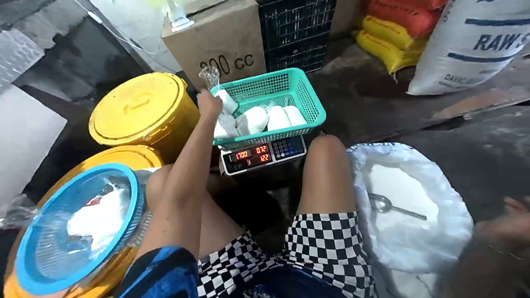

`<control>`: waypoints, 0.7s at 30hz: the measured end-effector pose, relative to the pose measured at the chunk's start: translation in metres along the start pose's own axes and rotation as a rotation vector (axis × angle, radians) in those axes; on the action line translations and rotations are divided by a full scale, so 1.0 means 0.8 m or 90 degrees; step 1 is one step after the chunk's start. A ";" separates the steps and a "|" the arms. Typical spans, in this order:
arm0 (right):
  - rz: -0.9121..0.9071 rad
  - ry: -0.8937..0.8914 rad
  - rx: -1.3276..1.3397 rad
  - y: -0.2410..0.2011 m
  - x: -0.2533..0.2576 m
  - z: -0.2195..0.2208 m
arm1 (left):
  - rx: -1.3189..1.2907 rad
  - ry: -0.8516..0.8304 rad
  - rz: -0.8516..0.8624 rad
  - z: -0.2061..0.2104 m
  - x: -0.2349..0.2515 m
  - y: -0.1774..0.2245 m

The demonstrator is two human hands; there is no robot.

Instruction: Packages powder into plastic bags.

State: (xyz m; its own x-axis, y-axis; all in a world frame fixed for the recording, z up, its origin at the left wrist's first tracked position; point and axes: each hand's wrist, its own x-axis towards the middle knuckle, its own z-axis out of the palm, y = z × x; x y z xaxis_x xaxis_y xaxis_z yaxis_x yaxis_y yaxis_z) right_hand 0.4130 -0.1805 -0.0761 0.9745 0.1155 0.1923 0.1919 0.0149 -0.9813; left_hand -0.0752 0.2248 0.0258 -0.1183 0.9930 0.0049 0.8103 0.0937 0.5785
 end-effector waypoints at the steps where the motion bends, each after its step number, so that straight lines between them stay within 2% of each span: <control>1: -0.039 -0.061 0.018 -0.018 -0.008 0.029 | -0.010 0.021 -0.016 -0.003 0.015 -0.002; 3: -0.095 -0.187 0.037 -0.061 -0.032 0.091 | 0.005 -0.025 0.045 -0.009 0.028 -0.001; 6: -0.168 -0.387 -0.008 -0.103 -0.062 0.185 | 0.089 -0.204 0.239 -0.002 0.023 0.011; 8: -0.208 -0.556 -0.090 -0.140 -0.090 0.246 | 0.141 -0.276 0.288 0.010 0.017 0.016; 11: -0.239 -0.839 -0.214 -0.191 -0.139 0.340 | 0.171 -0.272 0.271 0.010 0.024 0.015; 14: -0.262 -1.063 -0.337 -0.214 -0.181 0.426 | 0.182 -0.196 0.159 -0.012 0.037 0.005; 17: -0.305 -1.123 -0.339 -0.209 -0.211 0.489 | 0.168 -0.128 0.076 -0.035 0.055 -0.014; 21: -0.290 -1.107 -0.402 -0.216 -0.238 0.540 | 0.077 -0.016 0.028 -0.043 0.087 -0.031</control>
State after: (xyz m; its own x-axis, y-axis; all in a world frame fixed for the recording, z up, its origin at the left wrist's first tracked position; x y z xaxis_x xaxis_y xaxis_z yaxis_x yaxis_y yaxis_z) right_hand 0.1441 0.2239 0.0533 -0.2557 0.9426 -0.2149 0.7643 0.0609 -0.6420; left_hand -0.1230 0.2889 0.0400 -0.0671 0.9977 0.0066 0.8779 0.0559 0.4756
